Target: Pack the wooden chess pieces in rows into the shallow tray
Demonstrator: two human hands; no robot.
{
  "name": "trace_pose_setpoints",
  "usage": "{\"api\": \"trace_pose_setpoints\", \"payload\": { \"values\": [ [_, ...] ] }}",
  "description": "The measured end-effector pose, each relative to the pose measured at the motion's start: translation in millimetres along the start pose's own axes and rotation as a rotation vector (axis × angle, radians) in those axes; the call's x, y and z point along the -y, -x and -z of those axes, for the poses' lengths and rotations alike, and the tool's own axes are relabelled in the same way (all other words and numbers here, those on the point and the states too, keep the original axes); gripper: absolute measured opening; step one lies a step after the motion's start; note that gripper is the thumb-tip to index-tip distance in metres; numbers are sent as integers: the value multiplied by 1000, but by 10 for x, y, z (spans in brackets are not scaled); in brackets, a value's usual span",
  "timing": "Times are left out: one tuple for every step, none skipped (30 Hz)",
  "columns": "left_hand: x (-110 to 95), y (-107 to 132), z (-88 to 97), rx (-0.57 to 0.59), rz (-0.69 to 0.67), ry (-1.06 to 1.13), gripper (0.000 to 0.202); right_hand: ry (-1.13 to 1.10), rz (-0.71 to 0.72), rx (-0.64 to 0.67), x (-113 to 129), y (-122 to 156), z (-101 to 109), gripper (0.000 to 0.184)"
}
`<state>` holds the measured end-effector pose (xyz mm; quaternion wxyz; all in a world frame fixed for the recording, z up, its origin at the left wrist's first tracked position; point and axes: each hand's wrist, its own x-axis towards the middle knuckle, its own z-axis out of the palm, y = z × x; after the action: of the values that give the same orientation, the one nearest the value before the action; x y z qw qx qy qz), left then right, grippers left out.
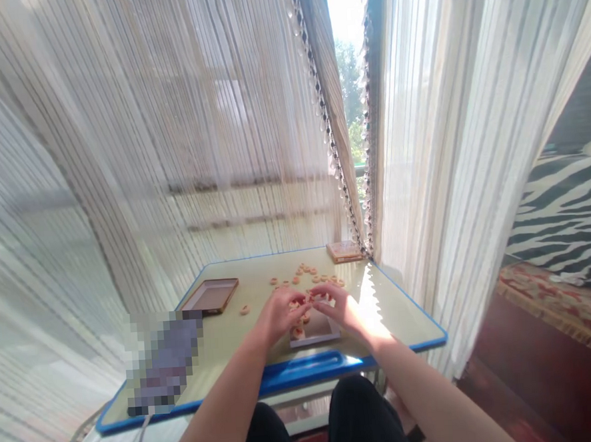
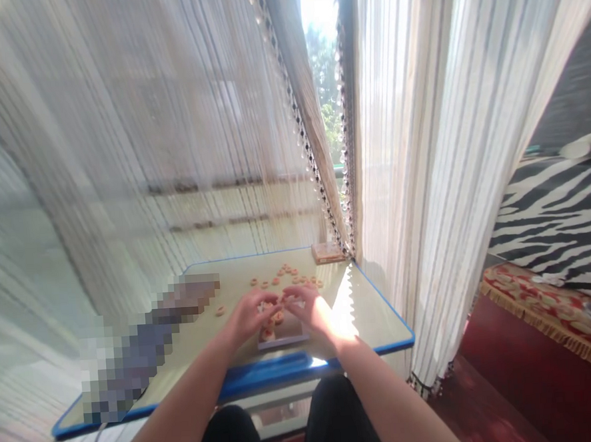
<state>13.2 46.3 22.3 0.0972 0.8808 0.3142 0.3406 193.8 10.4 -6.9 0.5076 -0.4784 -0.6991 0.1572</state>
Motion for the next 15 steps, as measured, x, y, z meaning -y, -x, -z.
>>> {"api": "trace_pose_setpoints", "payload": {
  "values": [
    [4,9,9,8,-1,-4,24,-16,-6,3,-18,-7,-15,22],
    [8,17,18,16,-3,-5,25,-39,-14,7,-30,-14,-26,22],
    [12,22,27,23,-4,-3,26,-62,-25,12,-36,-20,-32,23],
    [15,27,36,27,-3,2,27,-82,-35,20,-35,-25,-34,24],
    [16,29,45,30,0,9,27,-97,-43,29,-28,-28,-33,24],
    [16,30,53,33,6,17,28,-107,-50,37,-15,-31,-30,24],
    [13,30,60,30,15,25,27,-110,-53,43,2,-33,-24,23],
    [8,27,66,25,25,34,27,-107,-53,51,23,-34,-16,22],
    [3,24,69,21,36,43,26,-102,-54,56,46,-36,-7,22],
    [-2,21,70,17,47,51,25,-95,-57,59,70,-37,3,22],
    [-5,17,68,13,57,59,25,-89,-65,61,94,-37,14,23],
    [-5,14,64,10,65,66,25,-84,-77,62,117,-38,24,25],
    [-3,11,58,7,72,71,25,-79,-90,60,139,-38,35,27],
    [3,10,50,6,79,75,25,-75,-97,59,159,-39,45,29],
    [10,9,42,3,83,76,25,-70,-96,60,175,-39,55,29]
  ]
}}
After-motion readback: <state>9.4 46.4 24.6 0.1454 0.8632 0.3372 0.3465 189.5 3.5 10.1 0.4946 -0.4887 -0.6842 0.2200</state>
